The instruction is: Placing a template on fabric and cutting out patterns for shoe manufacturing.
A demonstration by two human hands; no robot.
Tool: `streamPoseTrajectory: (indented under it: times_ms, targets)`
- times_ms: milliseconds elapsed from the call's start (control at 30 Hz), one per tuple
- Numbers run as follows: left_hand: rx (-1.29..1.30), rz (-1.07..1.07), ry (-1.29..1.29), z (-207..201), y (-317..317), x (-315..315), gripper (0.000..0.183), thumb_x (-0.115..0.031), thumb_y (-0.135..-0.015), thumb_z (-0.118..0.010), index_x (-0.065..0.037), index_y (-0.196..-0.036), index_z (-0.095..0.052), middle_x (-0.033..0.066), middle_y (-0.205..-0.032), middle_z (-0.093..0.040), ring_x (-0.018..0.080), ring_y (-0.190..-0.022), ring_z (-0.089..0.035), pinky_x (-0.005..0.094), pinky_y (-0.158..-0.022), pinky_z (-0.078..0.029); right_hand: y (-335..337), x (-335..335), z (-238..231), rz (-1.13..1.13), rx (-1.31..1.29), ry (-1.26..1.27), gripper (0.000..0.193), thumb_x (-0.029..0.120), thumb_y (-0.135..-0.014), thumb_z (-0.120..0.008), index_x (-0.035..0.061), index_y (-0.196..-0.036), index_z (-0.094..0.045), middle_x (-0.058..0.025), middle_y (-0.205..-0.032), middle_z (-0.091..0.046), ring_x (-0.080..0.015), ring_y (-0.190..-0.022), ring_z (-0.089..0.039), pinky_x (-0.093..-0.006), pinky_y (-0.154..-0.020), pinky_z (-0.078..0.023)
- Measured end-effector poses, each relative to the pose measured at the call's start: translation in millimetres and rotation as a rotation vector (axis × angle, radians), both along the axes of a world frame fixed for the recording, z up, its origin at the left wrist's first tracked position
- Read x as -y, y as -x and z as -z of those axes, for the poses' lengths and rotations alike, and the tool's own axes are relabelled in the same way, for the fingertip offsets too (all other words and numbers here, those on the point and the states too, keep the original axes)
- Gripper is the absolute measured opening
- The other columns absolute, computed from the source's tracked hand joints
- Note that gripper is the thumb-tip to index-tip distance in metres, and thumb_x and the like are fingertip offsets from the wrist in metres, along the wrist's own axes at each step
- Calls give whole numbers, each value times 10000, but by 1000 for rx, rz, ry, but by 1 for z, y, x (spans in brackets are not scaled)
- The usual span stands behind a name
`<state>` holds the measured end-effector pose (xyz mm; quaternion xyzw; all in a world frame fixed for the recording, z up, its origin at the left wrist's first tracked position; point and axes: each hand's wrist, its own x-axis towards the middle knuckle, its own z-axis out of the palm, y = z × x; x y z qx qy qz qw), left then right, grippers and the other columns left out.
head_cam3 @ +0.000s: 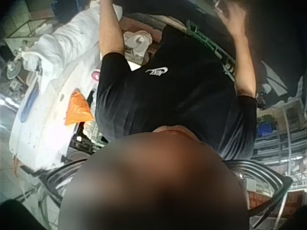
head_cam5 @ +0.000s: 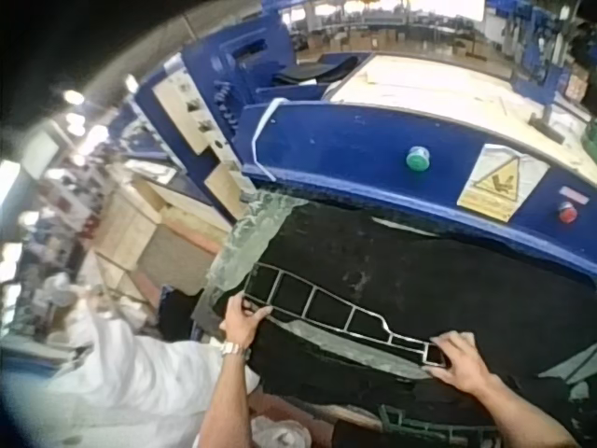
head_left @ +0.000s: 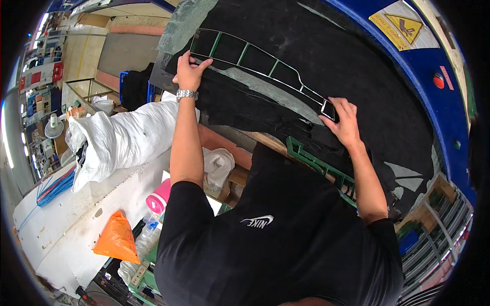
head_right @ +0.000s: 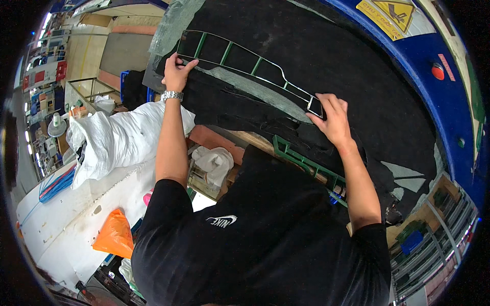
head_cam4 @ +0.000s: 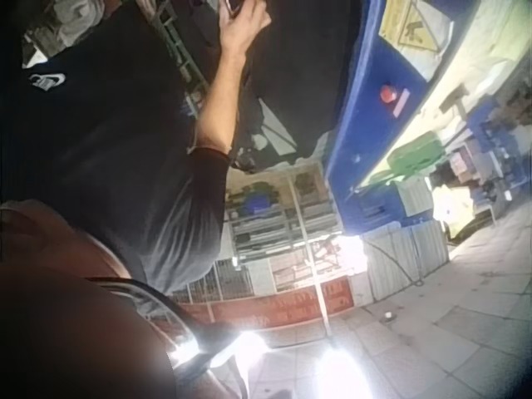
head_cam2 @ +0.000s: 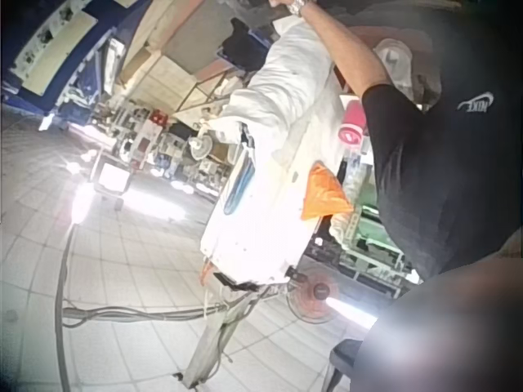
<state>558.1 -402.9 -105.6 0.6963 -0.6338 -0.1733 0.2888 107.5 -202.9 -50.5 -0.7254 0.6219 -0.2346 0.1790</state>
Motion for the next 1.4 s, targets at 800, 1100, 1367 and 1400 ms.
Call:
streamPoseTrajectory:
  times_ms: [800, 1100, 1367, 1400]
  targets:
    - [-27, 39, 116, 12, -5, 4, 725, -387, -646, -960, -18, -1208, -689, 10, -863, -542, 123, -639, -520, 301, -612, -463, 15, -22, 13, -4, -37, 116, 302, 181, -734, -864, 45, -980, -757, -34, -947, -611, -231, -907, -562, -385, -878, -384]
    - [69, 49, 98, 4, 2, 1, 722, -428, -656, -948, -34, -1206, -697, 2, -857, -542, 123, -653, -532, 297, -615, -466, 20, -28, 18, 13, -14, 117, 299, 179, -733, -866, 50, -981, -760, -34, -966, -616, -232, -942, -574, -392, -914, -386]
    - [138, 34, 32, 11, -12, 6, 838, -520, -681, -919, -8, -1294, -666, 39, -925, -581, 160, -724, -587, 351, -733, -511, 19, -40, 8, 27, -32, 22, 316, 210, -817, -805, 77, -1088, -713, -54, -956, -622, -249, -939, -602, -382, -901, -420]
    - [144, 9, 14, 14, -15, 7, 834, -525, -686, -915, -10, -1293, -668, 40, -923, -578, 160, -733, -589, 352, -736, -512, 19, -43, 8, 26, -25, -31, 297, 206, -830, -794, 73, -1080, -706, -57, -937, -629, -251, -925, -607, -378, -884, -423]
